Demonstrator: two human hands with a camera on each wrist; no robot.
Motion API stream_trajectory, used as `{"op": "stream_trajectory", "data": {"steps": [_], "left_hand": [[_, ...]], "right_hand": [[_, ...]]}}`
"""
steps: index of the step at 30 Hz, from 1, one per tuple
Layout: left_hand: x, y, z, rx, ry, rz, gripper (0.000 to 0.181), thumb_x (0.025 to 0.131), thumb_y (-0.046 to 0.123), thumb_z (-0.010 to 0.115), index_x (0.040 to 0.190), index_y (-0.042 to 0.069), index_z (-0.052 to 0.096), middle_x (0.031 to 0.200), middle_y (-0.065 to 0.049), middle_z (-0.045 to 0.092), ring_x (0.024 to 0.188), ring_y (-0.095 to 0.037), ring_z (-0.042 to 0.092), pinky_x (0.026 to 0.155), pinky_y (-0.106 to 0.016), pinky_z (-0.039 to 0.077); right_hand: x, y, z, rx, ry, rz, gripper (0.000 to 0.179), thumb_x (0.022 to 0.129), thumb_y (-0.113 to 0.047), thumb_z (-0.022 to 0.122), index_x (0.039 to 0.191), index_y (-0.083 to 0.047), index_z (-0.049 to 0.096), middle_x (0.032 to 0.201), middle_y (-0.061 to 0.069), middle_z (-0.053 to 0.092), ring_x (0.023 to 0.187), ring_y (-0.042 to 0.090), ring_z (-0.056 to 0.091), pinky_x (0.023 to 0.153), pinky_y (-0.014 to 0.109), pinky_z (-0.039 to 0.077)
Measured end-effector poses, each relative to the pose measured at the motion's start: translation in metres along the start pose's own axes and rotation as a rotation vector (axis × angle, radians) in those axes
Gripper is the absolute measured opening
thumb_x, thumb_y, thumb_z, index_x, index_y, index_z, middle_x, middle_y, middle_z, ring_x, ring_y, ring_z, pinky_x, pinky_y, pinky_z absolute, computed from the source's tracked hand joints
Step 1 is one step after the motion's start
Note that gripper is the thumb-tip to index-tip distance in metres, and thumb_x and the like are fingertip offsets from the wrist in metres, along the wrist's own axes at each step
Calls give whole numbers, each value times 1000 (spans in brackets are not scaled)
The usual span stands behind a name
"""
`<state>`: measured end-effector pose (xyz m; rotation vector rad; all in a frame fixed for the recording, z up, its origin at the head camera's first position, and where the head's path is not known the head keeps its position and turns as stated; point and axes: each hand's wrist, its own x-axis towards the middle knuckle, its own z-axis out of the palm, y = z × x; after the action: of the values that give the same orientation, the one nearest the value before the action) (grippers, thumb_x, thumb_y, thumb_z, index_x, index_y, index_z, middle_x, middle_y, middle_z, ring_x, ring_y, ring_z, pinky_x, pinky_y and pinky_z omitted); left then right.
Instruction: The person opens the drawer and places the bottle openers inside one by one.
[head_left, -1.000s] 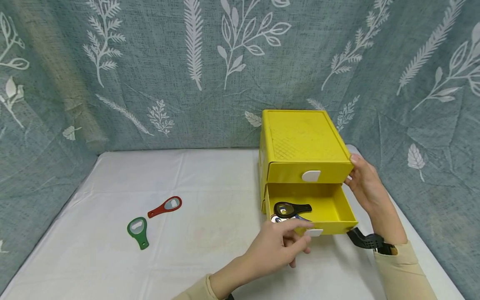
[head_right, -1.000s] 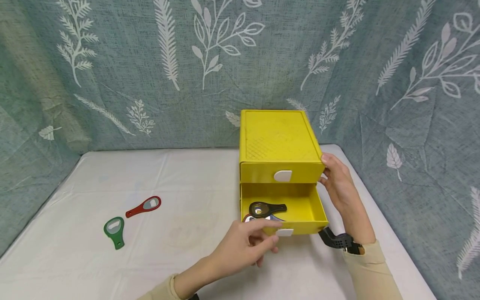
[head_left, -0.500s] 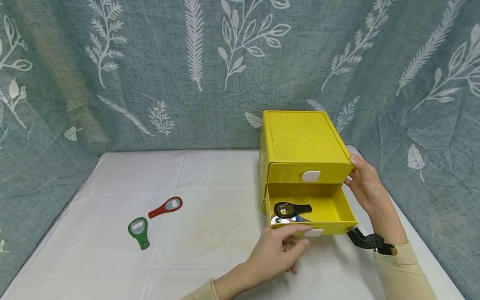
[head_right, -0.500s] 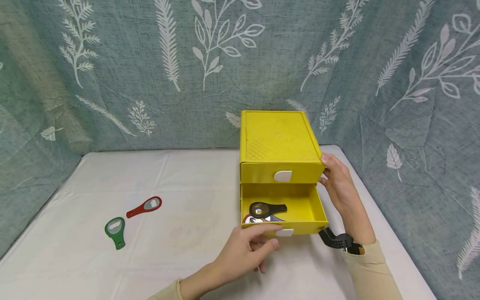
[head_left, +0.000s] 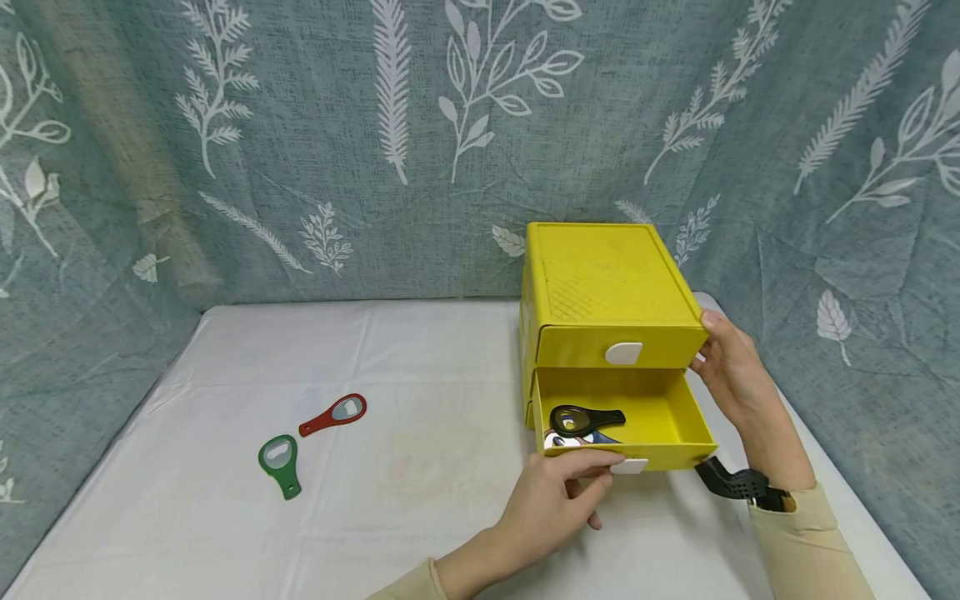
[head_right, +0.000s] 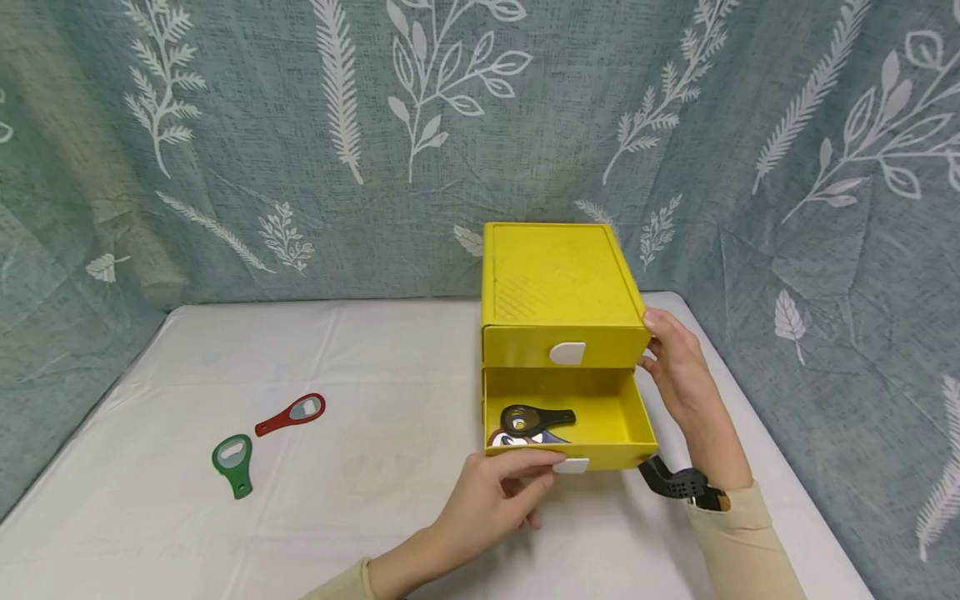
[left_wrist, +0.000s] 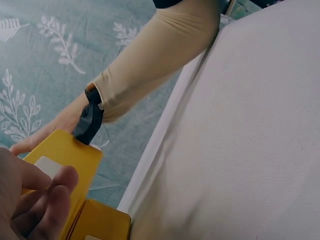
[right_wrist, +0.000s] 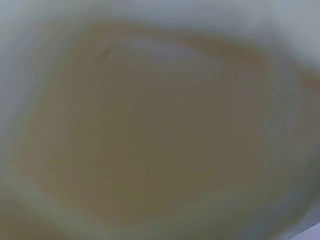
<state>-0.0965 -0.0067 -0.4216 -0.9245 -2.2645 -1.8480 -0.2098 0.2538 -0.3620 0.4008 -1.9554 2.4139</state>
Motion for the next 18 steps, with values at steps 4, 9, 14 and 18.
{"op": "stream_trajectory", "data": {"steps": [4, 9, 14, 18], "left_hand": [[3, -2, 1, -7, 21, 15, 28, 92, 2, 68, 115, 16, 74, 97, 1, 73, 46, 6, 55, 38, -16, 40], [7, -3, 2, -8, 68, 27, 23, 90, 6, 71, 109, 16, 76, 91, 2, 74, 39, 6, 49, 36, -16, 38], [9, -4, 3, 17, 120, 58, 18, 90, 8, 72, 105, 16, 78, 83, 6, 73, 35, 6, 45, 32, -16, 35], [10, -4, 4, 11, 137, 60, 18, 90, 9, 73, 105, 17, 78, 77, 6, 72, 34, 7, 44, 32, -15, 34]], "right_hand": [[-1, 0, -1, 2, 0, 4, 28, 104, -28, 45, 114, -12, 65, 107, 2, 63, 99, 18, 55, 83, 32, 47], [-2, -1, -1, 4, -4, 13, 27, 104, -28, 44, 117, -12, 62, 109, 1, 63, 102, 18, 55, 84, 32, 47], [-1, -1, -1, 4, -12, 10, 28, 104, -29, 44, 118, -12, 62, 110, 2, 62, 102, 18, 55, 84, 32, 47], [0, -1, 0, -5, -11, 7, 29, 104, -29, 44, 117, -12, 63, 110, 2, 62, 101, 19, 54, 84, 32, 47]]}}
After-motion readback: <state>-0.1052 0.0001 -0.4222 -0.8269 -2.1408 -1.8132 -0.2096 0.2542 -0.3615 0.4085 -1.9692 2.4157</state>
